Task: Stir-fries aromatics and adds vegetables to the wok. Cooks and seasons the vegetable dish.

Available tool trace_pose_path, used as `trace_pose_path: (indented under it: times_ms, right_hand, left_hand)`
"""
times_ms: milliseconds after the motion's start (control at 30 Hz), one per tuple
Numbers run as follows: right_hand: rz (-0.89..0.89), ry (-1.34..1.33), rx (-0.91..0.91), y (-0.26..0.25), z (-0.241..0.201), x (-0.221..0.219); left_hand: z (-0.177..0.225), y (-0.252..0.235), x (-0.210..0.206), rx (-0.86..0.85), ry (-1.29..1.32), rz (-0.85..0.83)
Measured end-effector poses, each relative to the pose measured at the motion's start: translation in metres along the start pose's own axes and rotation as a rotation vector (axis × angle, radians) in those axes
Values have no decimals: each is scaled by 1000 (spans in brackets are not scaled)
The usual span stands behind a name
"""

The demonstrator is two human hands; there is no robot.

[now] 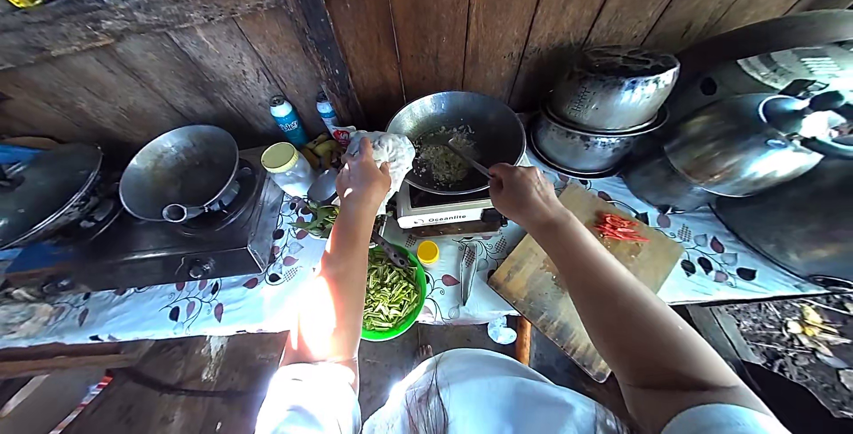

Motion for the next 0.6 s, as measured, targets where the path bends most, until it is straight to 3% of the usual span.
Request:
trace_pose_path:
  times_ms: [233,433,600]
  right_hand:
    - [87,2,21,40,6,50]
    - [46,-46,-138,-12,6,10]
    - [-59,-74,5,0,5,3]
  left_hand:
    - [-1,0,-1,-19,19,12]
    - [0,3,0,-7,-16,15]
    - [0,4,1,-1,8,-1]
Point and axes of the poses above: each hand's wrist, its own y-axis away from the middle knuckle, its own x-axis out of the back of the hand, z = x × y, the point moved 1 cm from there along -y, towards the middle knuckle, and after that the axes turned 3 degrees about -y, right-handed, at the moved point
